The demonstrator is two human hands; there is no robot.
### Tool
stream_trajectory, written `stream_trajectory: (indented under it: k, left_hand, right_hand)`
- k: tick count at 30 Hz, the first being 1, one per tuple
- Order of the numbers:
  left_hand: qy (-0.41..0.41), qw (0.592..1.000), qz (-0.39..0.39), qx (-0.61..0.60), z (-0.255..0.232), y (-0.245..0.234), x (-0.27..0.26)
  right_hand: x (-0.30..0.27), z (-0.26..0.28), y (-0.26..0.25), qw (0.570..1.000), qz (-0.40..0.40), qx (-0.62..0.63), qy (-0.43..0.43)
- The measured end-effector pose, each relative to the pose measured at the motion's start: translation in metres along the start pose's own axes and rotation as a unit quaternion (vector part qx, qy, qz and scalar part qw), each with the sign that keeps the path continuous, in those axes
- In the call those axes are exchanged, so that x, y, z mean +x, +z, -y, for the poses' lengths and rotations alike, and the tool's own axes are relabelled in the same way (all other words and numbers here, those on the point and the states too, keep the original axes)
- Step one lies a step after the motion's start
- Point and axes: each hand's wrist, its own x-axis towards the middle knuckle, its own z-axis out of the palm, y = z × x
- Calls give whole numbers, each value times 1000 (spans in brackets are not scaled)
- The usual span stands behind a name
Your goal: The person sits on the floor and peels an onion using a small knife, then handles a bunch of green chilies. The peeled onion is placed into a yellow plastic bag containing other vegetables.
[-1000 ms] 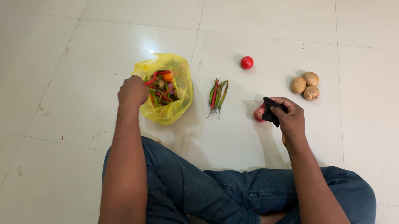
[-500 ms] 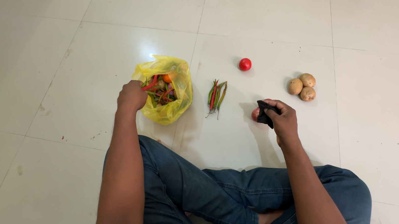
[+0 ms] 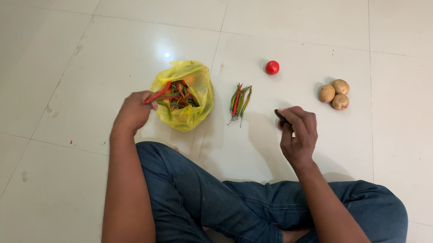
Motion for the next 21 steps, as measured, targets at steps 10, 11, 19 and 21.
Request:
stream_trajectory:
  k: [10, 11, 19, 21]
  left_hand:
    - [0, 988, 156, -18, 20, 4, 10]
    - [0, 986, 165, 21, 28, 1, 12]
    - [-40, 939, 146, 309, 43, 40, 39]
    - [-40, 945, 101, 308, 39, 47, 48]
  right_hand:
    - [-11, -13, 6, 958, 111, 108, 242]
    - [-14, -12, 8, 959, 139, 99, 228]
    - [-31, -22, 24, 936, 270, 110, 197]
    - [-32, -24, 25, 935, 280, 101, 191]
